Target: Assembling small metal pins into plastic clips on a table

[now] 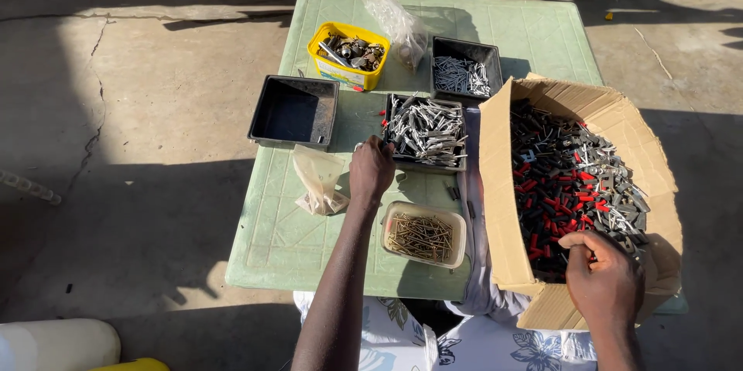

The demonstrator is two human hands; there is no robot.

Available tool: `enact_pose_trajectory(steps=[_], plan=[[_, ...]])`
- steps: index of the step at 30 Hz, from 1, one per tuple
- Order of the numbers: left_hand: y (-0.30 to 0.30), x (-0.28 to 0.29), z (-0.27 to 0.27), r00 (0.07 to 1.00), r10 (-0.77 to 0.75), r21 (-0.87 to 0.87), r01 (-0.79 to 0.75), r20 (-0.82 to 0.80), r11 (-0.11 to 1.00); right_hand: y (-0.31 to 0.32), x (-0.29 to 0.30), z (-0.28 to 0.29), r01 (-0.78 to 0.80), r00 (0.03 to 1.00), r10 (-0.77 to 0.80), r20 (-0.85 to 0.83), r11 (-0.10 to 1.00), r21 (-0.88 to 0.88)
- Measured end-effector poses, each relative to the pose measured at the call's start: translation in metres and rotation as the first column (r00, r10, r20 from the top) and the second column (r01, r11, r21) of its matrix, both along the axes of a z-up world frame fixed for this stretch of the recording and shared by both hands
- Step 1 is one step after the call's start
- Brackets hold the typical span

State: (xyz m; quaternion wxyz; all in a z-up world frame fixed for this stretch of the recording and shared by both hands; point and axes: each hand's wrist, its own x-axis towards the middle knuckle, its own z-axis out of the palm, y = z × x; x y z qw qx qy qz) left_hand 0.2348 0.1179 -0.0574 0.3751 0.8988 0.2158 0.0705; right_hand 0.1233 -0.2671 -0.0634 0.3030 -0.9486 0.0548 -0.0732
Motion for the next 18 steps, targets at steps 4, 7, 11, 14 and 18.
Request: enact_pose_trajectory(steps=[4, 7, 11, 14, 18], plan=[[0.001, 0.003, -0.013, 0.998, 0.0, -0.004, 0.001, 0.06, 1.0, -0.005, -0.001, -0.007, 0.002, 1.0, -0.002, 0.007, 1.0, 0.022], [-0.01, -0.005, -0.01, 0.998, -0.008, 0.041, 0.005, 0.057, 0.999, -0.008, -0.002, -0.013, -0.018, 0.999, 0.018, 0.046, 1.0, 0.005], [-0.024, -0.02, 0.006, 0.998, -0.052, -0.062, 0.054, 0.029, 0.997, 0.007, 0.007, 0.0, 0.042, 0.997, -0.039, -0.073, 0.998, 0.037], [-0.02, -0.016, 0.01, 0.999, -0.033, -0.09, 0.033, 0.011, 0.995, 0.013, 0.008, 0.006, 0.091, 0.989, -0.089, -0.119, 0.996, 0.018], [0.016, 0.026, -0.021, 0.975, -0.088, 0.166, 0.055, 0.204, 0.985, 0.002, 0.006, -0.014, 0.016, 1.0, -0.014, -0.023, 0.995, 0.098]])
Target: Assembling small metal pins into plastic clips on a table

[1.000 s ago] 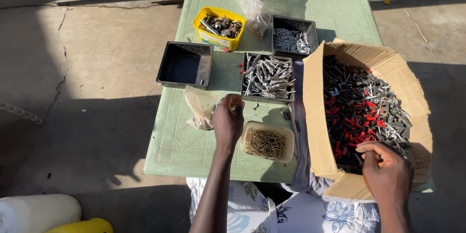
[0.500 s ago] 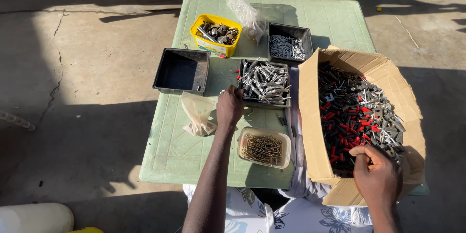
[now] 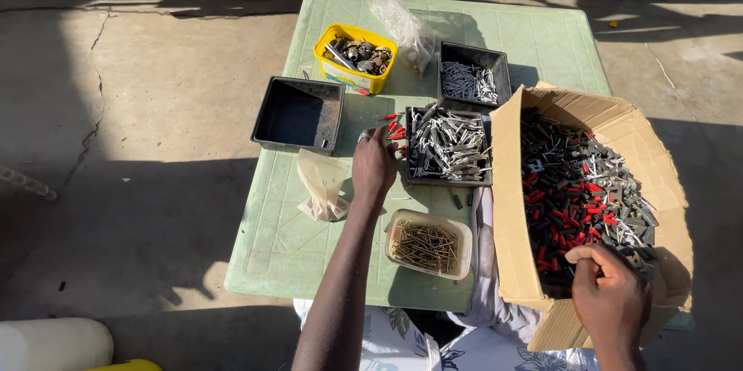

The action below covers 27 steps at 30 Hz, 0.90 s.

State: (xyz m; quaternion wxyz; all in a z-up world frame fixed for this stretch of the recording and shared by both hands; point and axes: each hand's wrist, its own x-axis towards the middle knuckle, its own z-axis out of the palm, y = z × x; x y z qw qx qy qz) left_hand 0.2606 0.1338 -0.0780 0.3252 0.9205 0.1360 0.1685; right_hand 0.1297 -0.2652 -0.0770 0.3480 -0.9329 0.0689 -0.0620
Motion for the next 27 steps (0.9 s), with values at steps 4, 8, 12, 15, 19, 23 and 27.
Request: enact_pose_trajectory(steps=[4, 8, 12, 15, 19, 23, 27], plan=[[0.033, 0.058, -0.023, 0.949, -0.208, 0.221, 0.261, -0.236, 0.94, -0.001, 0.002, -0.003, 0.02, 1.0, -0.02, 0.003, 1.0, 0.005], [0.044, 0.094, -0.034, 0.743, -0.373, 0.208, 0.559, -0.556, 0.803, 0.005, 0.001, 0.005, 0.032, 0.998, -0.031, -0.06, 0.999, 0.023], [0.066, 0.144, -0.118, 0.688, -0.579, 0.398, 0.725, -0.437, 0.562, 0.001, 0.003, -0.002, 0.017, 0.999, -0.018, -0.034, 1.0, -0.017], [0.07, 0.14, -0.118, 0.668, -0.65, 0.327, 0.744, -0.362, 0.583, -0.002, 0.005, -0.007, 0.01, 0.999, -0.009, -0.044, 1.0, 0.004], [0.065, 0.121, -0.101, 0.709, -0.559, 0.254, 0.689, -0.429, 0.679, -0.004, 0.005, -0.011, -0.024, 1.0, 0.024, -0.005, 1.0, -0.005], [0.062, 0.105, -0.075, 0.774, -0.61, 0.156, 0.632, -0.167, 0.759, 0.002, 0.005, -0.003, -0.003, 1.0, 0.003, -0.012, 1.0, -0.016], [0.067, 0.117, -0.087, 0.8, -0.594, 0.26, 0.593, -0.084, 0.762, -0.004, 0.006, -0.012, -0.023, 1.0, 0.024, 0.006, 0.999, -0.025]])
